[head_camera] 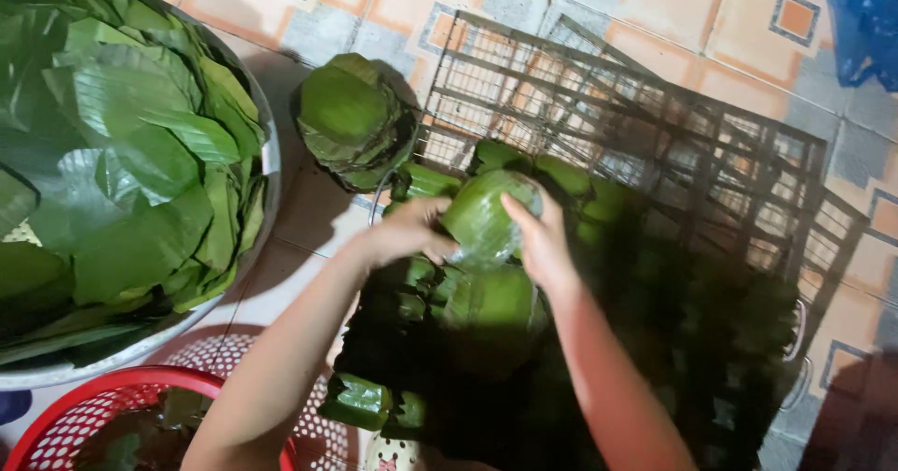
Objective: The recorder is wrapping portions of food in banana leaves and arranging them neatly on a large metal cooling rack.
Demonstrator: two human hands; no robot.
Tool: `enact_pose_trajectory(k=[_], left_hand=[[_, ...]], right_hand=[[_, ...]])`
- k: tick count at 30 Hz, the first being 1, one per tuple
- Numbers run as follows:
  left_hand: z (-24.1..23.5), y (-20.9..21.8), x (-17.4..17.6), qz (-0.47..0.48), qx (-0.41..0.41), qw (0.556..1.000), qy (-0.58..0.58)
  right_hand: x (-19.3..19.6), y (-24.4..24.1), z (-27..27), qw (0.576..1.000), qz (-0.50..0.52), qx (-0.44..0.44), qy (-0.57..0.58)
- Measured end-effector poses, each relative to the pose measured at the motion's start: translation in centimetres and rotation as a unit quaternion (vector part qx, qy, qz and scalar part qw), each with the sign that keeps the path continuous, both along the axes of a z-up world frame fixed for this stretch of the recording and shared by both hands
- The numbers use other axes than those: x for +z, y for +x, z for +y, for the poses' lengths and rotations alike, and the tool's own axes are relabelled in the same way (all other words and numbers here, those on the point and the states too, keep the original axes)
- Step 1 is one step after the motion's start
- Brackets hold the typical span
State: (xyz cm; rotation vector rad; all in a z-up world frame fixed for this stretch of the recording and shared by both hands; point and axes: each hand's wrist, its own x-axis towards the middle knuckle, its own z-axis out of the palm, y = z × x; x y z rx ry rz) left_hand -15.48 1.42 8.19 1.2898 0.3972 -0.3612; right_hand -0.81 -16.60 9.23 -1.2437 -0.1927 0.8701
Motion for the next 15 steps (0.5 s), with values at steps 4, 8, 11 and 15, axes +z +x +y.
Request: enact_pose_trajectory(k=[4,8,11,15], left_hand=[[8.4,2.2,0.3,0.064,0.013,0.995,0.074],[10.4,5.4,-4.3,-0.090,0.259,0.858,0.434],[8.7,7.4,-6.2,-0.198,0.201,0.783,0.555],[5.9,9.3,-7.1,-0.257,0.057,0.891,0.371]], right_hand=[[-4.4,4.2,5.2,0.967,-0.214,0.072,-0.118],[-4.5,4.0,10.1,0.831,-0.444,0.083,-0.326],[-5.6,3.5,11.3,0.784,-0.442,0.094,-0.425],[-6.6,4.0,11.3,0.795,-0.405,0.084,-0.444]])
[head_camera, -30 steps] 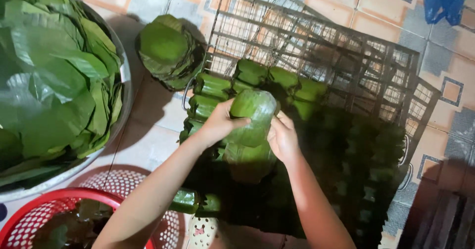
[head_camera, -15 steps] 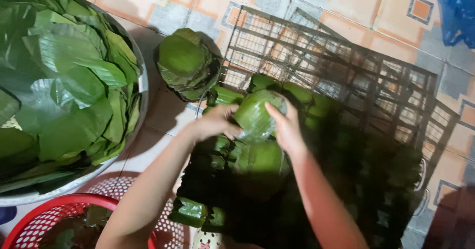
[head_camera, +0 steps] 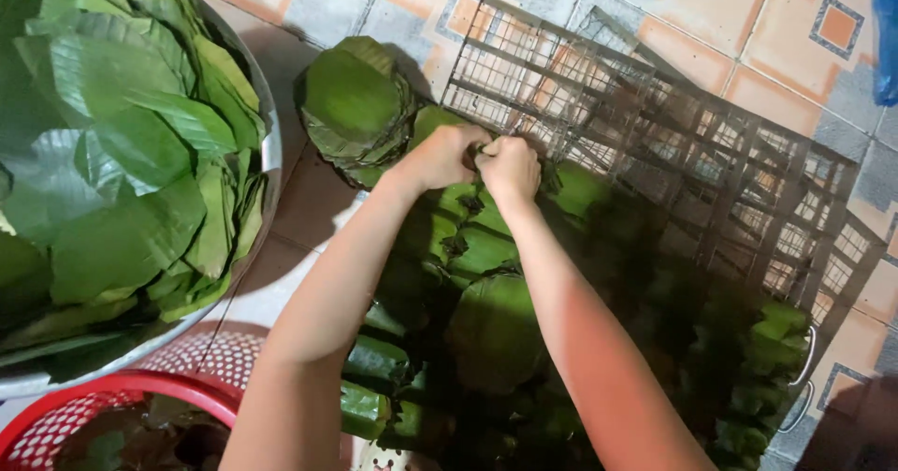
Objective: The recorder is wrapping portions of food in banana leaves and arranging them neatly on a large metal cooling rack.
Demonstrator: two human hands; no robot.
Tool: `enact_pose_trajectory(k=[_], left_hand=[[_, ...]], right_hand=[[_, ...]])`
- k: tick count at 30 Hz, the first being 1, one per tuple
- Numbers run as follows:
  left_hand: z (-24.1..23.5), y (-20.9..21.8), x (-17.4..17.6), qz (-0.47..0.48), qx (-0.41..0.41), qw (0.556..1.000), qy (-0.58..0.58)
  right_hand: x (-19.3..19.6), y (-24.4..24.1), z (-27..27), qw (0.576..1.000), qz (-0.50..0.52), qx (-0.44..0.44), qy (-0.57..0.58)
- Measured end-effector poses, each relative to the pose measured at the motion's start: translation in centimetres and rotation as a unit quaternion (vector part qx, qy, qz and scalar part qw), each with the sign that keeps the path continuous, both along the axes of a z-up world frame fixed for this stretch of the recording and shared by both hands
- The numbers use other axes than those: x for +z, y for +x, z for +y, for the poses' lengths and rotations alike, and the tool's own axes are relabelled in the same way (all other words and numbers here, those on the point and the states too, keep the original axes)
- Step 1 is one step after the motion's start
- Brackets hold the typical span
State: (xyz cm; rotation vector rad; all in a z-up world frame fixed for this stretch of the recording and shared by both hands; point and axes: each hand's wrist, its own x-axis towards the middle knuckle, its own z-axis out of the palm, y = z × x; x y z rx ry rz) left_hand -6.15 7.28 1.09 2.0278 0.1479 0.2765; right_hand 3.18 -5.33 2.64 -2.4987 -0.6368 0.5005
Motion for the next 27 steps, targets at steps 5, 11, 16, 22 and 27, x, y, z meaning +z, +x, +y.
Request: enact_pose_trajectory(k=[5,11,16,22,27], left_hand=[[-0.4,1.6,-3.8,0.037,0.005,0.999,0.029],[0.9,-0.6,2.2,0.168,0.075,0.951,0.249],[3.5,-2.3,1.6,0.257,0.133,0.817,0.498],[5.5,-2.6,0.6,0.176,0.095,0.870,0.451],[4.4,-3.2,2.8,0.065,0.026,0.938,0.338]], right_hand=[[2.4,0.4,-1.3,0.996,0.041,0.074,0.020],[-1.3,1.5,-1.1,0.924,-0.231,0.303,0.035],[0.8,2.2,-0.3,0.874,-0.229,0.423,-0.063],[2.9,1.1,1.6,0.828,-0.212,0.497,-0.153],[1.3,-0.3,3.1,0.807,-0.210,0.460,-0.305]])
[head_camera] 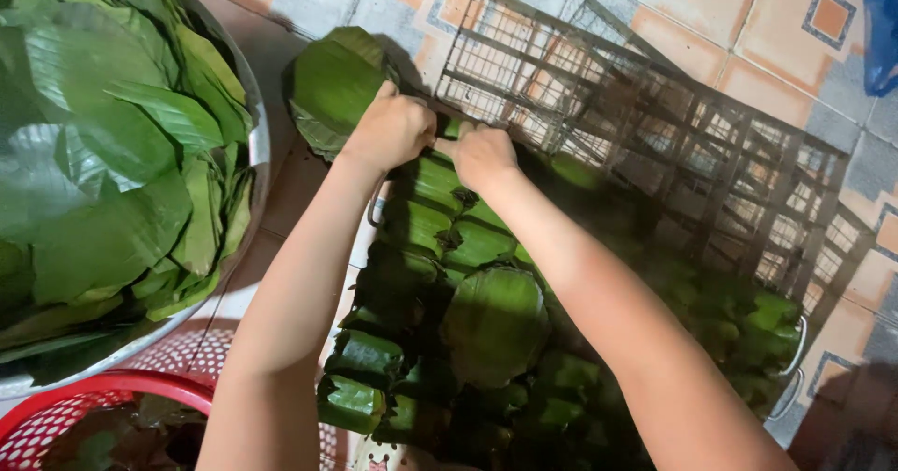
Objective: The recorder is wrapping portions of food in banana leaves and arranging them neatly on a large metal cooling rack.
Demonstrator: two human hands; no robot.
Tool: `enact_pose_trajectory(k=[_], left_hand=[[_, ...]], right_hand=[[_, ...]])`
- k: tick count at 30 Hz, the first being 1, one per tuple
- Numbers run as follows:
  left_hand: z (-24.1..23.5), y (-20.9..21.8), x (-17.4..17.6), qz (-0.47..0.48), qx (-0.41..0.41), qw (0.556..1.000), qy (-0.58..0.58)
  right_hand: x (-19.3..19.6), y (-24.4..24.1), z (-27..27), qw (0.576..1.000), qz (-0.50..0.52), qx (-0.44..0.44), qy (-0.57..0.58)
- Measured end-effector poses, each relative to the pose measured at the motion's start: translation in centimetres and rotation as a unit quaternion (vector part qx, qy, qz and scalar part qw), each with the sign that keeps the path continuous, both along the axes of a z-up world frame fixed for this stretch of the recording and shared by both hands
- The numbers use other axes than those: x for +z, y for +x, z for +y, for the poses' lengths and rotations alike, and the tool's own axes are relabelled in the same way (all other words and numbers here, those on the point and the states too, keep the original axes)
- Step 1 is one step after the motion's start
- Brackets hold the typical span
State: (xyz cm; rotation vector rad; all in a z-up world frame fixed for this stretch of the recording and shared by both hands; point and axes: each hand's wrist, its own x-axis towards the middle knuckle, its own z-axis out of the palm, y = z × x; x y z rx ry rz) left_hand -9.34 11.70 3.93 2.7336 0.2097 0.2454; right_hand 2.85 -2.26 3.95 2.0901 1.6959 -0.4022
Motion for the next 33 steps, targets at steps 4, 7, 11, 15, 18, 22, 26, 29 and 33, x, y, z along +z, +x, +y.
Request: enact_pose_trajectory(k=[4,7,11,15,18,22,26,29,33], left_hand=[[-0.1,-0.1,-3.0,-0.016,-0.019,1.000,0.005],[-0.8,0.0,-4.1,-0.044,-0.031,0.998,0.034],[-2.0,0.1,-4.1,-0.003,0.004,0.995,0.104],[-8.3,-0.1,3.5,0.009,0.118,0.973,0.199],[-16.0,-3.6,4.3,0.096,0.158,0.969,-0.165],[-23.4,-9.4,4.4,0.144,0.161,0.944,-0.250],[-25.0,-11.0,4.6,0.089,0.159,0.944,-0.276],[-26.3,-11.3,2.0,0.074,0.131,0.949,-0.276],[-27.2,-9.0,-2.4,0.051,0.056,0.860,-0.505]], right_hand=[[0.4,0.5,-3.1,0.992,0.078,-0.017,0.098],[3.7,-1.0,-9.0,0.926,0.271,-0.091,0.247],[7.5,-4.0,-17.4,0.919,0.291,-0.203,0.174],[7.6,-6.3,-21.9,0.929,0.251,-0.160,0.218],[6.0,-6.0,-22.8,0.919,0.277,-0.184,0.213],[5.4,-5.2,-22.8,0.922,0.289,-0.180,0.182],[6.3,-4.9,-22.4,0.912,0.318,-0.165,0.198],[6.3,-5.1,-23.1,0.901,0.336,-0.143,0.234],[3.8,-3.3,-27.8,0.778,0.507,-0.203,0.310]])
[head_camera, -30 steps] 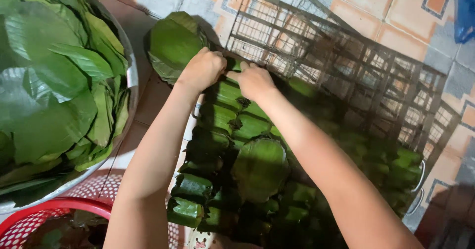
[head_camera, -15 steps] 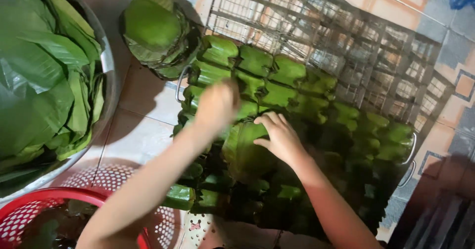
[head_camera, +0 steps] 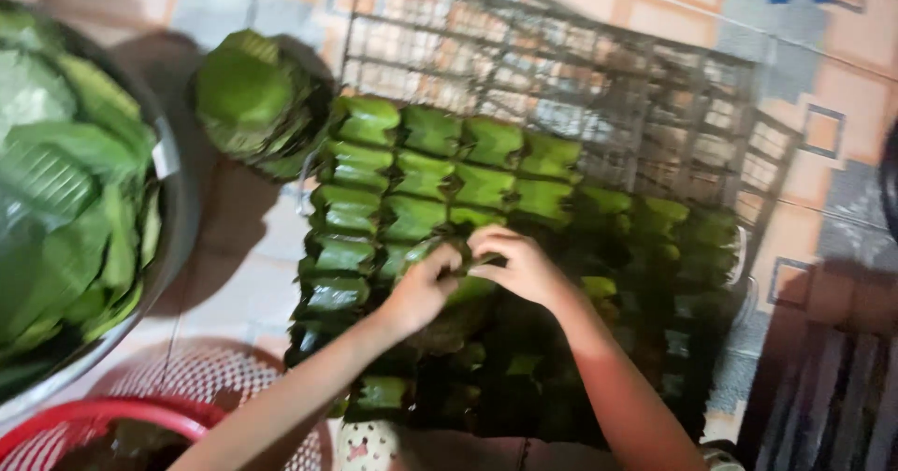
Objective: The recorder is wrapping portions of food in banana leaves and arranging them neatly on a large metal cooling rack.
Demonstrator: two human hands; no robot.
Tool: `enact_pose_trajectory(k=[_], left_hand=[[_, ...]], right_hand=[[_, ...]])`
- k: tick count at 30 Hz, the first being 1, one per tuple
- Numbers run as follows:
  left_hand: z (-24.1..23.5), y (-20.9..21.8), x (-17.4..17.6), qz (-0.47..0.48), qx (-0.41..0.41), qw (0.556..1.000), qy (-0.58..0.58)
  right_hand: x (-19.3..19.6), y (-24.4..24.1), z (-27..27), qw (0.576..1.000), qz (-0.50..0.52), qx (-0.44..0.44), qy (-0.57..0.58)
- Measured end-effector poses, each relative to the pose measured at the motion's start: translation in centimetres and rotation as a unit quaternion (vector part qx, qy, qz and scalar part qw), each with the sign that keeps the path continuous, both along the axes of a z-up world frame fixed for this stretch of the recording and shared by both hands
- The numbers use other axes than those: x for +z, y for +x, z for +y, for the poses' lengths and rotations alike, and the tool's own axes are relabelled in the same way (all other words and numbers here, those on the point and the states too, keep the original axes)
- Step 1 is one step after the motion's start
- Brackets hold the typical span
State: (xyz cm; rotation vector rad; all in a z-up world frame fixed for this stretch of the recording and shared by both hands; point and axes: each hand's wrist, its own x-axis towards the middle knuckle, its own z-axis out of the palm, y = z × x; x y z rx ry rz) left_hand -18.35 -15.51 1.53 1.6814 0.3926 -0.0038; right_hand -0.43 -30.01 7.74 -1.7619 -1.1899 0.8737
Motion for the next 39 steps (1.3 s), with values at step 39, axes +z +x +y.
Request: enact_pose_trajectory(k=[39], left_hand=[[-2.2,28.2,-2.0,-0.086,-0.102,0.962,0.238]], right_hand=[[1.8,20.9,-6.8,0.798,-0.488,0.164,-0.312]])
